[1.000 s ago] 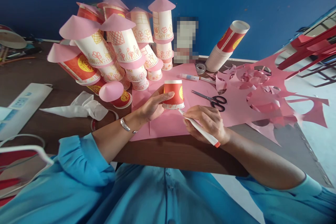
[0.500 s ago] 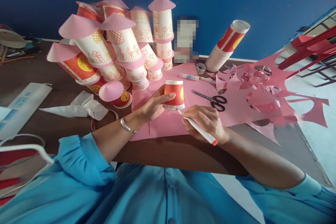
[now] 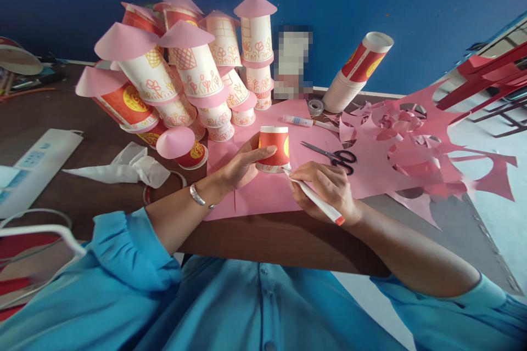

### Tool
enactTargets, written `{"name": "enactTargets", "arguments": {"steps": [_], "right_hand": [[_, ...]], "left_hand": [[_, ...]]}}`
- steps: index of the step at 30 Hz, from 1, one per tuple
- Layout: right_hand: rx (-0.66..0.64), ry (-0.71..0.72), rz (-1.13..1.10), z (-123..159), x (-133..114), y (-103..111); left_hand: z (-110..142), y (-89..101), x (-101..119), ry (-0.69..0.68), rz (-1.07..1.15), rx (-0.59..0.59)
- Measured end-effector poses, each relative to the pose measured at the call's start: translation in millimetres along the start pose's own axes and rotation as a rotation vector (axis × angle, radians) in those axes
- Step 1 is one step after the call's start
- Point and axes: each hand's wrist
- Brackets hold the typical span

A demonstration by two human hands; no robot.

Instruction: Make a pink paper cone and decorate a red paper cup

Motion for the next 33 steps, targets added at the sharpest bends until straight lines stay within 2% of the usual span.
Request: {"name": "enactTargets", "arguments": {"steps": [10, 17, 27, 33], "right_hand": [[-0.03, 0.004, -0.021, 0.5, -2.9, 1.3], [0.012, 0.012, -0.026, 0.0, -3.8, 1.6], [-0.001, 0.047, -0.044, -0.1, -5.9, -0.9], [-0.01, 0.022, -0.029, 1.3, -4.9, -0.6]], "left_hand": [[-0.2, 1.5, -1.2, 0.004, -0.002, 0.015], [0.8, -0.8, 0.6, 0.007, -0.03, 0.013], [1.7, 4.6, -3.8, -0.014, -0.039, 0.033], [1.6, -1.4, 0.5, 0.004, -0.052, 0.013]]}}
Point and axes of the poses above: each hand's wrist, its own z-axis away from the middle knuckle, its own y-axis out of the back of the hand, x = y × z, and after that the axes turned 14 degrees about z, right-handed
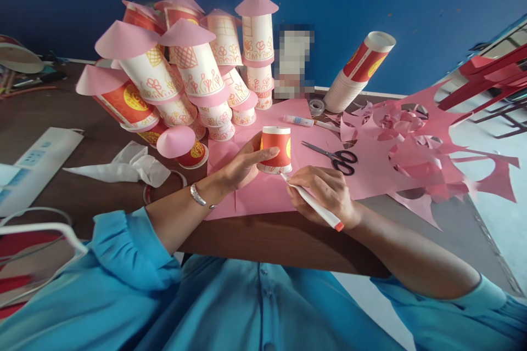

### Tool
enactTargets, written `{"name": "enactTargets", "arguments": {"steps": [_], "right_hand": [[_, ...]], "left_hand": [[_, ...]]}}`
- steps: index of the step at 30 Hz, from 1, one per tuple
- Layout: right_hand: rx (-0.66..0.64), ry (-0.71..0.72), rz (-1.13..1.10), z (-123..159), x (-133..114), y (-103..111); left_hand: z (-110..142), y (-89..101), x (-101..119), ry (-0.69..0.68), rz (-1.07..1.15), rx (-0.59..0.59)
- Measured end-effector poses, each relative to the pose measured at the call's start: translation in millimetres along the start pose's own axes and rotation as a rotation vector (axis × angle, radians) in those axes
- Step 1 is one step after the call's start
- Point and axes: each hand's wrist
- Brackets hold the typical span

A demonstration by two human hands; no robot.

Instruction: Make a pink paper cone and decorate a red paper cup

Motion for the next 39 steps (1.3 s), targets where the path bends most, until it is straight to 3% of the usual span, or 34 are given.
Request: {"name": "enactTargets", "arguments": {"steps": [39], "right_hand": [[-0.075, -0.007, -0.071, -3.8, 2.0, 3.7]], "left_hand": [[-1.5, 0.4, -1.3, -0.025, 0.018, -0.048]]}}
Point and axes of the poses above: each hand's wrist, its own z-axis away from the middle knuckle, its own y-axis out of the back of the hand, x = y × z, and after that the axes turned 14 degrees about z, right-handed
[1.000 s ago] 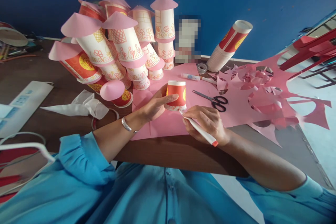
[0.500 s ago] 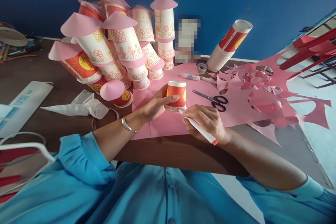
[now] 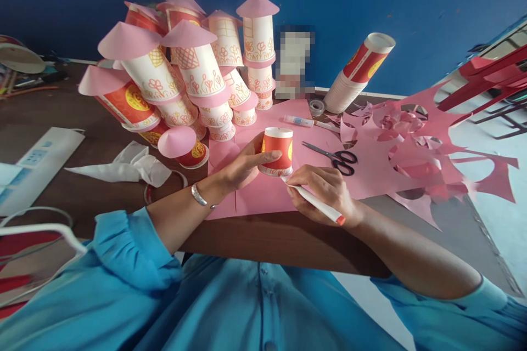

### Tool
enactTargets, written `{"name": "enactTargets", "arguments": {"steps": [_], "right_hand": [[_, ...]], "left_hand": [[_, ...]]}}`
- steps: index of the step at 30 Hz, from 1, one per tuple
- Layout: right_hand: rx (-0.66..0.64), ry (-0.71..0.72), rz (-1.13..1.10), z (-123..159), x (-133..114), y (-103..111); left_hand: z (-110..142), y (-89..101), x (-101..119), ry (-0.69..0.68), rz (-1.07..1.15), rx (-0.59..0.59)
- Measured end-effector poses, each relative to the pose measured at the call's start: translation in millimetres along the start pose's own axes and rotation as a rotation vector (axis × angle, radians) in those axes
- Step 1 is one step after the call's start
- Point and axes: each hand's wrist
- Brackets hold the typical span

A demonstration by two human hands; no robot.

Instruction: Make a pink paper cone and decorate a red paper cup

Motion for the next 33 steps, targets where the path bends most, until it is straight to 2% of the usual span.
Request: {"name": "enactTargets", "arguments": {"steps": [5, 11, 25, 33], "right_hand": [[0.084, 0.038, -0.012, -1, 1, 0], [0.097, 0.043, -0.017, -1, 0, -1], [0.079, 0.016, 0.031, 1, 2, -1], [0.062, 0.018, 0.015, 2, 2, -4]], "left_hand": [[-1, 4.2, -2, 0.004, 0.05, 0.049], [-3, 6.8, -3, 0.027, 0.172, 0.076], [1, 0.7, 0, 0.025, 0.077, 0.097], [2, -3.1, 2, 0.009, 0.044, 0.057]]}}
Point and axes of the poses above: each hand's wrist, its own z-axis away from the middle knuckle, its own y-axis out of the back of the hand, x = y × z, and after that the axes turned 14 degrees about z, right-handed
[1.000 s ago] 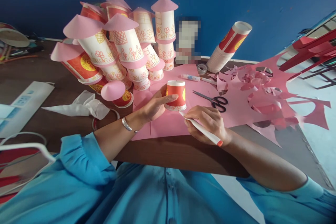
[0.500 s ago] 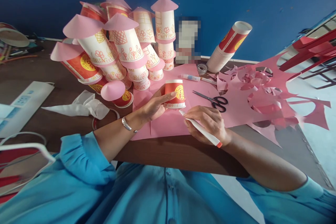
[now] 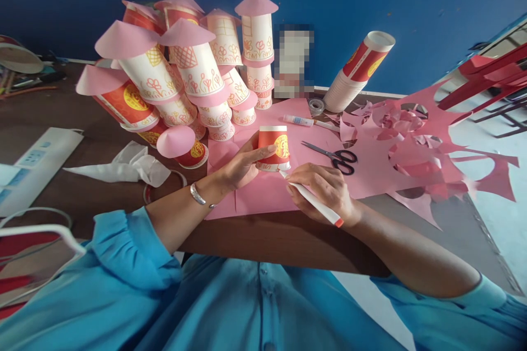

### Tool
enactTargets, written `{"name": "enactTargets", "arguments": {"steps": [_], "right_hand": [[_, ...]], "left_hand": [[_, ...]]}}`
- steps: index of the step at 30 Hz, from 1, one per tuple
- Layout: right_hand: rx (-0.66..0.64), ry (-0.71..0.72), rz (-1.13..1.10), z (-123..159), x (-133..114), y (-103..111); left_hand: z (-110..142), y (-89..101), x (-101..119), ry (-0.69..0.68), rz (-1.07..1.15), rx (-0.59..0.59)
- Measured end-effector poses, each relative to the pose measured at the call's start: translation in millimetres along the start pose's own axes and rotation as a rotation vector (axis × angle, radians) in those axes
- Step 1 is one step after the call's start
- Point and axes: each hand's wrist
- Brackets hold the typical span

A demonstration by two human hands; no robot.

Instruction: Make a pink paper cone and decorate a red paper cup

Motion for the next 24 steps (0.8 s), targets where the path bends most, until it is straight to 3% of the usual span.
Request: {"name": "enactTargets", "arguments": {"steps": [24], "right_hand": [[-0.008, -0.021, 0.033, -1.0, -1.5, 1.0]], "left_hand": [[-1.2, 4.8, -2.6, 0.008, -0.023, -0.004]]}}
Point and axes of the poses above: each hand's wrist, its own z-axis away from the middle knuckle, its own y-axis out of the back of the hand, x = y × z, and after that the axes turned 14 degrees about z, right-handed
